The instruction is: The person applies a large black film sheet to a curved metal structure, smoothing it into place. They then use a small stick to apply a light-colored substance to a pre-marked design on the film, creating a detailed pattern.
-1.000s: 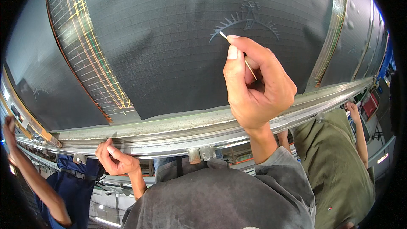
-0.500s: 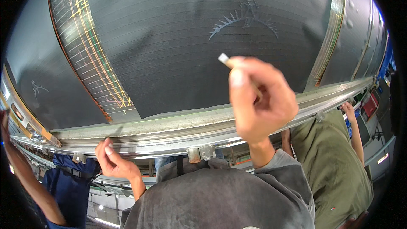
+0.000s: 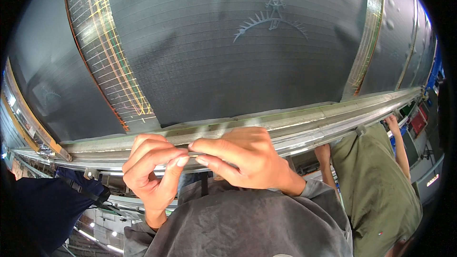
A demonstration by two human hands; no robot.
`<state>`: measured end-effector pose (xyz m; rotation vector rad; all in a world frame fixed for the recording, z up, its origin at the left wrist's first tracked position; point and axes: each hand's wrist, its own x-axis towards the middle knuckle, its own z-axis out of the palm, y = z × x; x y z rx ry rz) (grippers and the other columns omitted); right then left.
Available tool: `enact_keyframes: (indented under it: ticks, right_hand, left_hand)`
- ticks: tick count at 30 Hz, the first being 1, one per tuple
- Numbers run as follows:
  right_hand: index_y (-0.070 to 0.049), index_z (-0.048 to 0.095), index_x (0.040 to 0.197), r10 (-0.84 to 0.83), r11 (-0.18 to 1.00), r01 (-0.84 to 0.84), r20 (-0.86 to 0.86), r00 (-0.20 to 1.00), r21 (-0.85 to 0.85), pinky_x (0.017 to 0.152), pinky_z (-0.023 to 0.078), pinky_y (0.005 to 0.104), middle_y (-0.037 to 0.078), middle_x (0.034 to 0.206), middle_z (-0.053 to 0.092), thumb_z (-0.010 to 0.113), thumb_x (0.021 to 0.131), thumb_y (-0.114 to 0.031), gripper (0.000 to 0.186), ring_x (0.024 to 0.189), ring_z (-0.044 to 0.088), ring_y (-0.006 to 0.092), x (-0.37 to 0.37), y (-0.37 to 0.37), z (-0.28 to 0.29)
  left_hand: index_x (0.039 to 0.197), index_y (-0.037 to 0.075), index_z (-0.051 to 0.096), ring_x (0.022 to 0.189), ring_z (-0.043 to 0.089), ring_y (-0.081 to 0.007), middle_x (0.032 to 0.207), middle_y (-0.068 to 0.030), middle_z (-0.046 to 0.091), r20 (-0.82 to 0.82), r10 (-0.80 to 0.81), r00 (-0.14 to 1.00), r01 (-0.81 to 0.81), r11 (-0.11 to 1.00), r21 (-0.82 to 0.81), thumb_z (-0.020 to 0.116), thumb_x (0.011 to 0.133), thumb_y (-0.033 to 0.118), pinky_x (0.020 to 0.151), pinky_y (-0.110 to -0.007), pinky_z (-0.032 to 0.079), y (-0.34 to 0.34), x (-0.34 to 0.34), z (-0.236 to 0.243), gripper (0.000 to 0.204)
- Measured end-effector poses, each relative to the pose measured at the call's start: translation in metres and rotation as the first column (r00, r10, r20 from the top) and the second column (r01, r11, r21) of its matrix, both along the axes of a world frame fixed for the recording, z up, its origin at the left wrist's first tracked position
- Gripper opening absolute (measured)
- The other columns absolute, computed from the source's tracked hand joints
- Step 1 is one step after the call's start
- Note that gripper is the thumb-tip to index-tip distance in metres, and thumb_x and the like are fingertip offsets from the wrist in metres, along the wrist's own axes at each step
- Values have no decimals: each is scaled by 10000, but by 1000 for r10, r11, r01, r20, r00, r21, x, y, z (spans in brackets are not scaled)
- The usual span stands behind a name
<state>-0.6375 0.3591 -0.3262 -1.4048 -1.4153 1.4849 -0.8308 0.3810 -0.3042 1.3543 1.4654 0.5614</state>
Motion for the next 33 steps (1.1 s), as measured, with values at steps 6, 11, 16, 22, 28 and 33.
enact_keyframes:
  ticks: [6,11,16,22,28,33]
  right_hand:
    - [-49,679,971,-20,966,-51,272,962,254,629,508,337,69,761,652,756,763,-49,222,691,628,247,19,22,-1]
    - [5,648,919,-562,808,537,41,826,241,641,533,254,132,866,725,733,787,102,184,699,676,153,41,29,-16]
    - [17,658,903,-611,784,574,132,781,234,603,484,208,155,919,740,697,809,121,146,655,606,72,49,38,-29]
    - [-18,684,832,-446,888,225,637,628,400,583,455,265,65,843,654,797,770,9,132,703,586,123,61,44,-17]
    - [-3,684,986,-405,889,208,491,771,407,586,480,293,80,792,632,748,789,47,213,669,587,180,51,52,-22]
    - [-13,700,964,-444,846,222,410,797,485,555,481,277,74,799,675,718,758,111,241,670,624,170,41,61,-39]
  left_hand:
    - [877,10,746,759,606,-222,766,-63,687,-20,-101,995,103,982,156,810,754,71,716,-342,475,21,11,-6,152]
    - [999,-59,698,884,593,-231,890,-120,659,-86,-17,996,49,925,378,672,916,158,799,-341,476,40,7,-40,234]
    - [1005,-46,725,821,622,-221,905,-123,676,-67,108,992,-55,838,543,729,844,78,729,-309,497,48,6,-69,204]
    - [1110,-70,694,899,636,-159,1031,-142,654,-87,165,983,-107,881,460,609,921,-91,774,-238,502,42,6,-70,208]
    - [1187,-62,655,902,652,-151,1022,-127,675,-52,240,969,-203,901,383,645,929,-53,805,-258,522,41,7,-70,259]
    - [1153,-56,643,908,659,-148,1024,-135,687,12,255,967,-239,885,399,659,928,-43,821,-251,516,41,9,-72,226]
